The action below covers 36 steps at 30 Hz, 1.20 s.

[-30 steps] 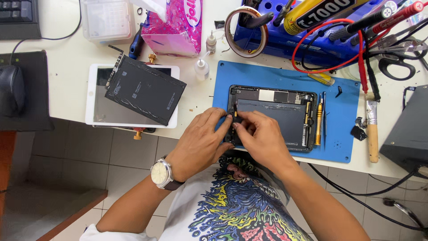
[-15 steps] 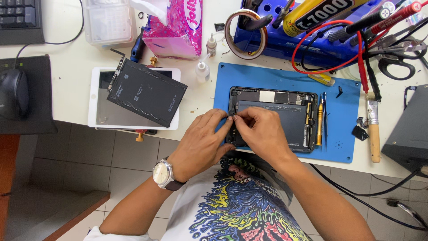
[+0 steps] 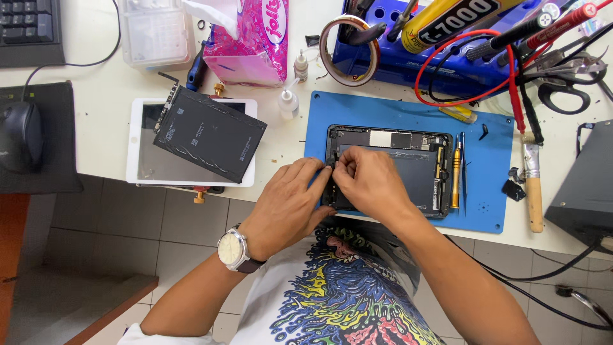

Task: The person disassembles a tablet by removing the battery and using a screwdriver and tweezers to detach internal components. They carefully lift and separate parts, including a ribbon cable and a small circuit board, placing them on the work surface.

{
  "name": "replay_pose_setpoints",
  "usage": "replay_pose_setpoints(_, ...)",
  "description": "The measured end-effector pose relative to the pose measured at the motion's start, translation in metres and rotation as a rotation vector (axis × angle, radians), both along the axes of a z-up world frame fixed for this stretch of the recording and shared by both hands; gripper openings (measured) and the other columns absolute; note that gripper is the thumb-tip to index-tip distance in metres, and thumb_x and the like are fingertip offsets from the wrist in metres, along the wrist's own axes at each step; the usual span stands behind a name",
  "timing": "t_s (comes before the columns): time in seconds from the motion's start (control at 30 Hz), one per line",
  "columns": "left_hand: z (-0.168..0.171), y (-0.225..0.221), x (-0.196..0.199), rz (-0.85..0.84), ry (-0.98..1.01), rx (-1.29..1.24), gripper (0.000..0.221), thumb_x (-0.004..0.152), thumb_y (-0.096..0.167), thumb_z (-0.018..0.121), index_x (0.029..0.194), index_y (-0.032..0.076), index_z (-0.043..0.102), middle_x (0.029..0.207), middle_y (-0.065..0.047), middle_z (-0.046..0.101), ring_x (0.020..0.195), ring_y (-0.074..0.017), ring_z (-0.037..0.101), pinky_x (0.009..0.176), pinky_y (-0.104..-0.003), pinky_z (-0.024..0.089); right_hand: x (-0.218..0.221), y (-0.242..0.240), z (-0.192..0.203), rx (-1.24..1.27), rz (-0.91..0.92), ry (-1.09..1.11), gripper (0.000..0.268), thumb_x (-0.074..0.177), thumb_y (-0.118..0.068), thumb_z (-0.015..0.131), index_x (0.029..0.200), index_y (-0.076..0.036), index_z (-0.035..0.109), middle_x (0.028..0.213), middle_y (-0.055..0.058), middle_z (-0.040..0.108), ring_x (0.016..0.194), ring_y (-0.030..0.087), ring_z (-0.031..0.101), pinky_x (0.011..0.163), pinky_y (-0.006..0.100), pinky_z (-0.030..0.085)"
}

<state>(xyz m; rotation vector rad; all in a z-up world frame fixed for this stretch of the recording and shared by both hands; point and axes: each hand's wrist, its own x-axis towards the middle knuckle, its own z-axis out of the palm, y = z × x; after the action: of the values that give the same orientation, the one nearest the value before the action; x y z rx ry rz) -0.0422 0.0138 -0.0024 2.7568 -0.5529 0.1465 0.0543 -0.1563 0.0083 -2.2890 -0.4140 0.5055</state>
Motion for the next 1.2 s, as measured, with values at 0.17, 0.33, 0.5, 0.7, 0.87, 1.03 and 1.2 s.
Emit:
replay_pose_setpoints(0.17, -0.003, 0.000, 0.001, 0.008, 0.006, 0.011, 0.069, 0.087, 0.038, 0.076, 0.139, -0.001, 0.056, 0.122, -0.015, 0.056, 0.128, -0.0349, 0.054, 0.103, -0.043, 0.045, 0.000, 0.000, 0.000, -0.066, 0.003, -0.016, 0.018, 0.087, -0.023, 0.065, 0.081, -0.009, 0.074, 0.059, 0.010, 0.067, 0.063, 0.036, 0.070, 0.060, 0.045, 0.052)
replay_pose_setpoints(0.33, -0.002, 0.000, 0.001, 0.000, 0.002, 0.005, 0.066, 0.087, 0.038, 0.075, 0.137, -0.002, 0.058, 0.120, -0.015, 0.057, 0.126, -0.0345, 0.056, 0.103, -0.042, 0.045, -0.002, -0.003, -0.001, -0.040, 0.035, -0.057, 0.018, 0.089, -0.024, 0.065, 0.084, -0.010, 0.074, 0.061, 0.011, 0.068, 0.065, 0.037, 0.071, 0.059, 0.045, 0.053)
replay_pose_setpoints(0.5, -0.002, -0.001, 0.003, -0.003, -0.019, 0.036, 0.064, 0.086, 0.037, 0.077, 0.135, -0.002, 0.060, 0.119, -0.015, 0.057, 0.125, -0.0347, 0.057, 0.103, -0.043, 0.045, -0.016, -0.014, 0.012, 0.186, 0.055, -0.040, 0.023, 0.094, -0.014, 0.062, 0.108, -0.008, 0.080, 0.082, 0.018, 0.077, 0.084, 0.038, 0.076, 0.068, 0.043, 0.059)
replay_pose_setpoints(0.7, -0.002, -0.001, 0.003, -0.008, -0.010, 0.008, 0.065, 0.086, 0.037, 0.077, 0.135, -0.002, 0.060, 0.120, -0.016, 0.057, 0.126, -0.0358, 0.056, 0.103, -0.043, 0.044, -0.024, -0.019, 0.013, 0.238, 0.115, -0.044, 0.029, 0.098, -0.009, 0.060, 0.121, 0.001, 0.074, 0.102, 0.025, 0.078, 0.101, 0.045, 0.073, 0.079, 0.049, 0.060)
replay_pose_setpoints(0.87, 0.001, 0.000, 0.004, -0.015, -0.006, -0.004, 0.064, 0.088, 0.036, 0.076, 0.136, -0.003, 0.060, 0.121, -0.016, 0.057, 0.126, -0.0359, 0.056, 0.103, -0.043, 0.044, -0.002, -0.016, 0.015, 0.173, 0.122, -0.075, 0.026, 0.097, -0.007, 0.060, 0.117, -0.004, 0.077, 0.097, 0.021, 0.078, 0.098, 0.044, 0.073, 0.081, 0.050, 0.058)
replay_pose_setpoints(1.03, -0.002, 0.000, 0.002, -0.014, -0.019, -0.012, 0.065, 0.088, 0.037, 0.075, 0.136, -0.003, 0.059, 0.121, -0.017, 0.057, 0.128, -0.0362, 0.055, 0.103, -0.044, 0.044, 0.017, -0.011, 0.012, -0.011, 0.149, -0.034, 0.024, 0.094, -0.015, 0.062, 0.113, -0.015, 0.076, 0.080, 0.012, 0.077, 0.081, 0.036, 0.074, 0.074, 0.048, 0.058)
replay_pose_setpoints(1.2, -0.001, 0.000, 0.002, -0.004, -0.018, -0.002, 0.064, 0.088, 0.037, 0.076, 0.136, -0.002, 0.060, 0.120, -0.015, 0.056, 0.126, -0.0346, 0.056, 0.102, -0.042, 0.044, 0.026, -0.004, 0.024, -0.066, 0.159, 0.072, 0.022, 0.093, -0.012, 0.062, 0.109, -0.011, 0.076, 0.071, 0.010, 0.073, 0.062, 0.027, 0.070, 0.063, 0.039, 0.055)
